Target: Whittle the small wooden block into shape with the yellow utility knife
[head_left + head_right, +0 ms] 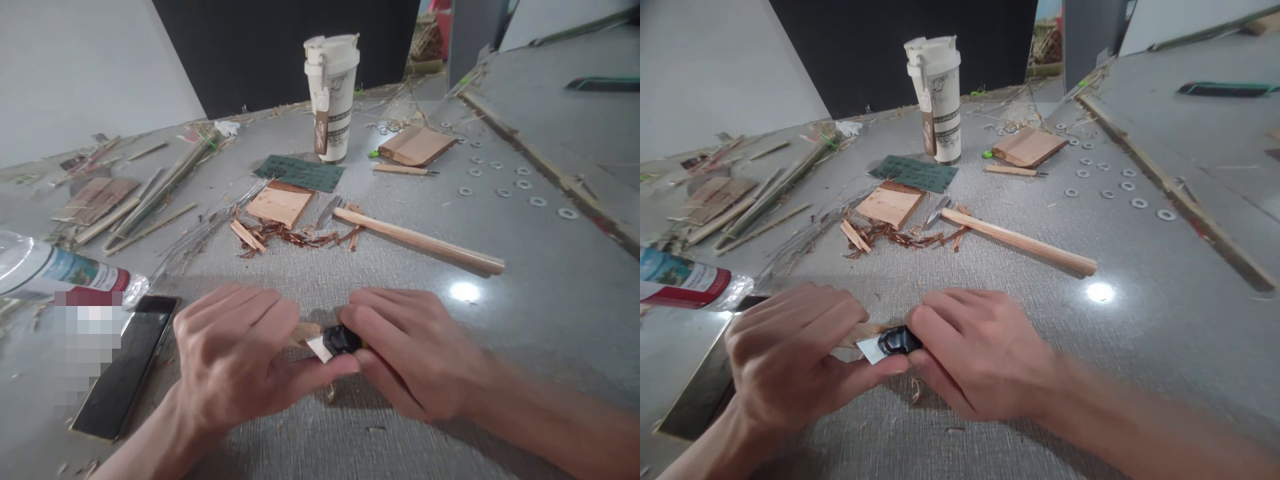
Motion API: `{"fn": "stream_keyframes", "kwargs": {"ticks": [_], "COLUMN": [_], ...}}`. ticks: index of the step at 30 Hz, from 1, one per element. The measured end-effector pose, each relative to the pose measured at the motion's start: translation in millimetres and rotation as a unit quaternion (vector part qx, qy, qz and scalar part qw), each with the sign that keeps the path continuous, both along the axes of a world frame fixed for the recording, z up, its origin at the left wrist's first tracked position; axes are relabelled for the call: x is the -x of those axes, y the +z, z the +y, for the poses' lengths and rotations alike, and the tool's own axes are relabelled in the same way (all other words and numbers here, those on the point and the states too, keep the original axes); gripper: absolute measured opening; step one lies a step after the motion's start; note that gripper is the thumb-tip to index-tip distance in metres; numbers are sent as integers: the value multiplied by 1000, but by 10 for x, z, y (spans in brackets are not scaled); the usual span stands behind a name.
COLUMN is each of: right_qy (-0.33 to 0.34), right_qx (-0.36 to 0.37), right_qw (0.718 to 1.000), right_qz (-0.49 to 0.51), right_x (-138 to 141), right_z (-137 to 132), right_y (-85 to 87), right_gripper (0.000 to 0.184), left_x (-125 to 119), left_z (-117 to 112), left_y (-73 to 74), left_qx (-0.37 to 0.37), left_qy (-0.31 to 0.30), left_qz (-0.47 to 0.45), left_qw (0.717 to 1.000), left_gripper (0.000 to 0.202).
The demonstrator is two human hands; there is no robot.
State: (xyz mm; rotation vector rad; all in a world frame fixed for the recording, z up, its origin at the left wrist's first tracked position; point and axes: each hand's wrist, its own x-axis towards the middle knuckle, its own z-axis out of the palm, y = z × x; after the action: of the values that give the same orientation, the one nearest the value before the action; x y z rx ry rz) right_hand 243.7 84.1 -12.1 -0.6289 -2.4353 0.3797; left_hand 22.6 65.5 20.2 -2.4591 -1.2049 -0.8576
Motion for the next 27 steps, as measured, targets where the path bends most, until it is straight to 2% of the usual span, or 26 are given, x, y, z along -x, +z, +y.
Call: {"fn": "stream_keyframes", "kwargs": {"ticks": [12, 27], "right_qy": [-15, -30], "right_qx": [53, 41], "right_qw": [998, 999], "right_qz": [8, 14], "right_x": [29, 46], "right_z": [-32, -38], "right_y": [-49, -69], "right_gripper": [25, 23], "left_x": [10, 2], "left_z": [-24, -9], "left_y": [-2, -2], "left_qx": [21, 6], "left_qy": [19, 20], "left_qz": [34, 32], "left_qw": [999, 999], "left_gripper": [48, 50]}}
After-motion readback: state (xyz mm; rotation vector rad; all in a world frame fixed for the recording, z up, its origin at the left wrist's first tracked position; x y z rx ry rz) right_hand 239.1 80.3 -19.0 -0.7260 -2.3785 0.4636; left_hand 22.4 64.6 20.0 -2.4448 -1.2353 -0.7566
